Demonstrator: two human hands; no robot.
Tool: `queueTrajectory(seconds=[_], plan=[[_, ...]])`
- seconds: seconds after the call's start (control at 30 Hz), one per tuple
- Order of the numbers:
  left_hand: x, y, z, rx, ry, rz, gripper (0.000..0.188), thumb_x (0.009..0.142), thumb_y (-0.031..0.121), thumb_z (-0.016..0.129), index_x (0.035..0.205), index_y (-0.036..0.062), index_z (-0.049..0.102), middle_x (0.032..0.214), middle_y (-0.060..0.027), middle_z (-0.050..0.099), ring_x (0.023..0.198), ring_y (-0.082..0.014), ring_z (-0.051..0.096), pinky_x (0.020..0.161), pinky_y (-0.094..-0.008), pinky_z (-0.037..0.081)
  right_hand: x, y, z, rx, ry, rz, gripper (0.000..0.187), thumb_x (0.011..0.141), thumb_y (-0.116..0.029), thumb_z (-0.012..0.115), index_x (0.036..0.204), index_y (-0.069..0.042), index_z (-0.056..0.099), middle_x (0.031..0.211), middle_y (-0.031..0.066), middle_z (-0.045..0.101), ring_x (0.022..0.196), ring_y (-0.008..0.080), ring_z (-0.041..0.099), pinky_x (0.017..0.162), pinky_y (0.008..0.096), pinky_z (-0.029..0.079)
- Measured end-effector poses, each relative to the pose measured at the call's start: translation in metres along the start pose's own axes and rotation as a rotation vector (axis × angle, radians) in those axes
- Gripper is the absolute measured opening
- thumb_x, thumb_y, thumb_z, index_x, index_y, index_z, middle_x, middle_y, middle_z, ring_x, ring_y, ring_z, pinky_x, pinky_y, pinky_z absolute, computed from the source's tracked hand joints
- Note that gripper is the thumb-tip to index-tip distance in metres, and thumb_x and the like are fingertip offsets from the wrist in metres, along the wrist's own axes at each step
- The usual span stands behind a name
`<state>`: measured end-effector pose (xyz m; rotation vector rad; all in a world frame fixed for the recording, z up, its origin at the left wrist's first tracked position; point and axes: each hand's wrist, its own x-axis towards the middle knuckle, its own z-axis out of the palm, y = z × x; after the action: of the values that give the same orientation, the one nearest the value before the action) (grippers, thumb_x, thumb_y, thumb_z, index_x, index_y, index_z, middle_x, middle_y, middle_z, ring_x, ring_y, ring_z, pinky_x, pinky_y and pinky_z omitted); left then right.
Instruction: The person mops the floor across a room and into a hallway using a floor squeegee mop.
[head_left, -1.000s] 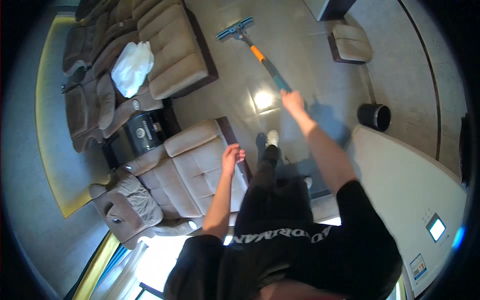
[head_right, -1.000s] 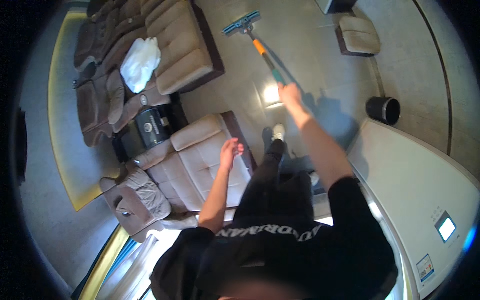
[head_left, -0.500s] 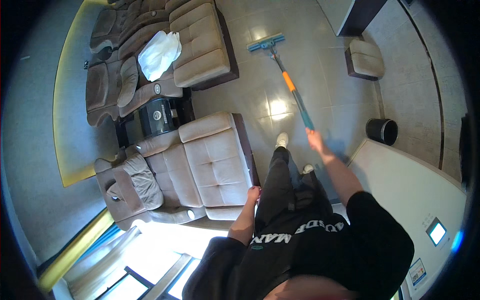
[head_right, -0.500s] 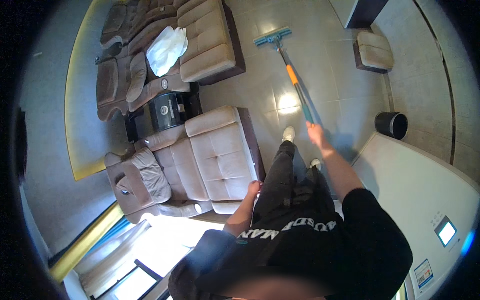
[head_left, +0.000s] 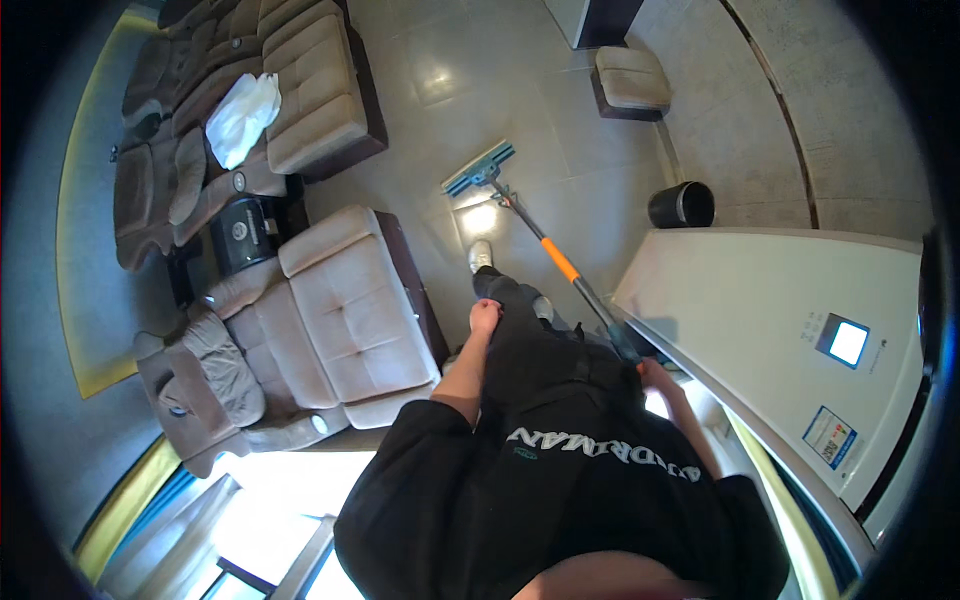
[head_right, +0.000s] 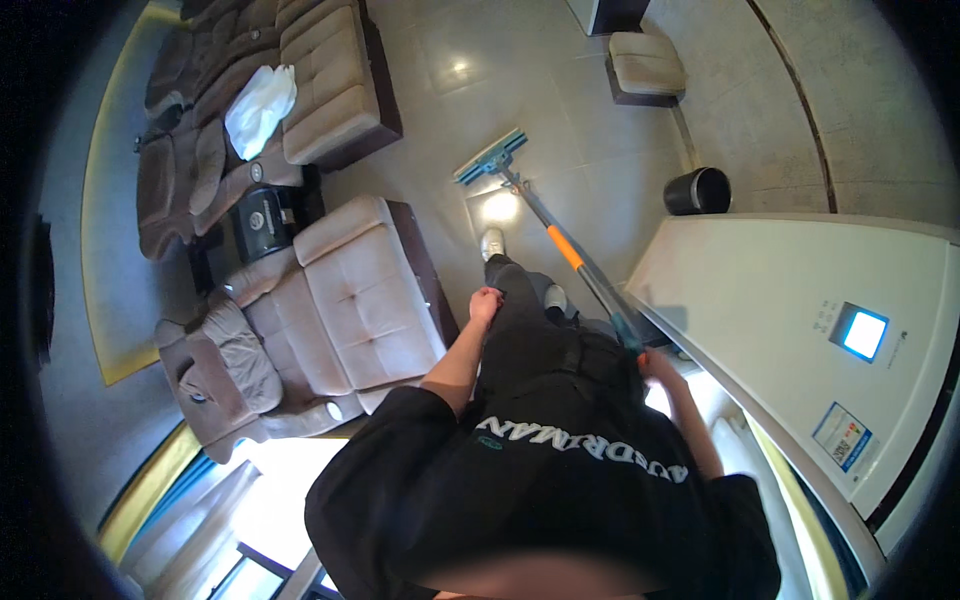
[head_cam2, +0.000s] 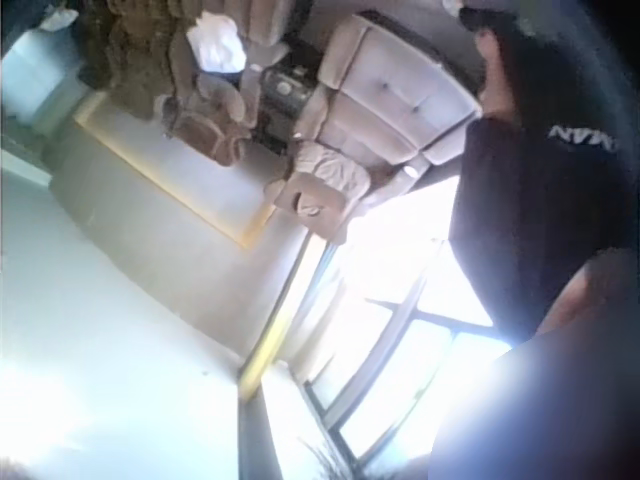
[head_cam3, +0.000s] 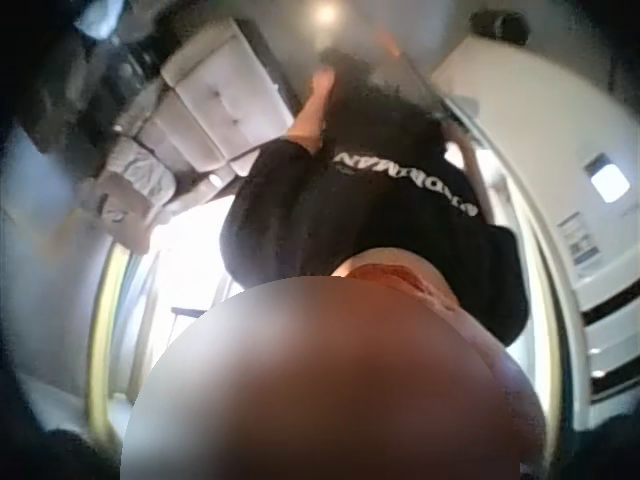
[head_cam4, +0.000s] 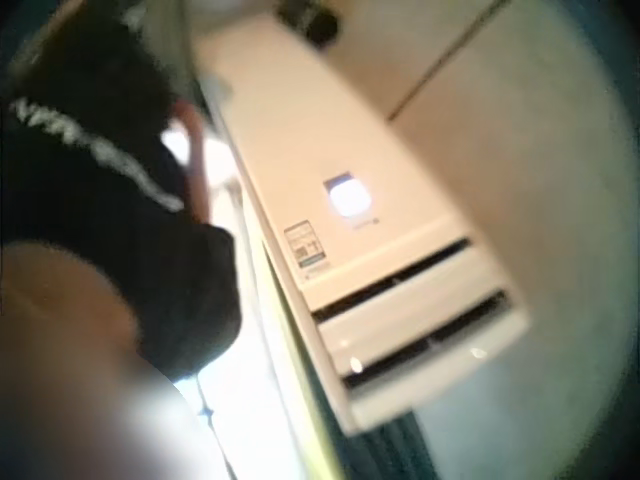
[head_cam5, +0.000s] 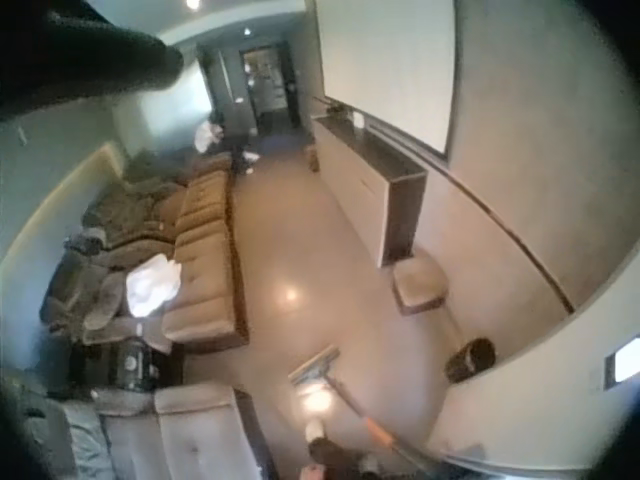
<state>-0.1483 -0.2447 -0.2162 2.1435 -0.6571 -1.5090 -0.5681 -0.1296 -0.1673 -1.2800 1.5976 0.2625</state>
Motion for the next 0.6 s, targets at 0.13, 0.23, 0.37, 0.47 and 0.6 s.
queueTrajectory(seconds=[0.13,0.23,0.37,0.47,0.6], plan=[[0.005,-0.002,0.002,0.141,0.091,-0.001,0.015,0.063,0.017,0.047,0.066,0.0058,0.056,0.061,-0.007,0.057,0.062,-0.019,0.055,0.062,-0.029,0.041,-0.059,-0.07,-0.034,0.165,-0.181,0.262,0.022,0.06,-0.005,0.052,0.082,-0.001,0.052,0.068,0.016,0.055,0.065,0.0258,0.055,0.058,0.0345,0.043],[0.007,0.018,0.001,0.219,0.051,0.026,0.017,0.063,0.019,0.047,0.068,0.0059,0.056,0.064,-0.0088,0.057,0.065,-0.0209,0.055,0.064,-0.03,0.041,-0.033,-0.015,0.008,0.158,0.277,0.074,0.02,0.061,-0.009,0.052,0.079,0.0,0.053,0.07,0.0179,0.055,0.066,0.0295,0.055,0.06,0.0337,0.043],[0.009,0.008,-0.036,0.25,0.099,0.039,0.021,0.065,0.021,0.044,0.07,0.0052,0.057,0.065,-0.0113,0.056,0.067,-0.022,0.055,0.064,-0.0303,0.04,-0.019,-0.048,0.012,0.431,0.364,-0.005,0.021,0.062,-0.017,0.054,0.048,-0.005,0.045,0.045,0.0062,0.046,0.044,0.0207,0.048,0.041,0.0332,0.033],[0.037,-0.019,-0.077,0.218,0.068,-0.003,0.024,0.067,0.024,0.043,0.069,0.0043,0.057,0.065,-0.0122,0.056,0.063,-0.0218,0.055,0.062,-0.0311,0.041,-0.045,-0.137,-0.022,0.583,0.384,0.194,0.029,0.062,-0.02,0.057,0.043,-0.008,0.04,0.041,-0.0015,0.04,0.039,0.0094,0.043,0.037,0.0284,0.031],[0.059,-0.002,-0.126,0.372,0.018,-0.02,0.023,0.068,0.022,0.043,0.066,0.0031,0.056,0.062,-0.0118,0.055,0.052,-0.018,0.052,0.052,-0.0287,0.041,-0.03,-0.158,-0.002,0.327,0.598,0.261,0.031,0.058,-0.028,0.062,0.051,0.0,0.051,0.047,0.0116,0.05,0.044,0.0218,0.051,0.045,0.0341,0.039]])
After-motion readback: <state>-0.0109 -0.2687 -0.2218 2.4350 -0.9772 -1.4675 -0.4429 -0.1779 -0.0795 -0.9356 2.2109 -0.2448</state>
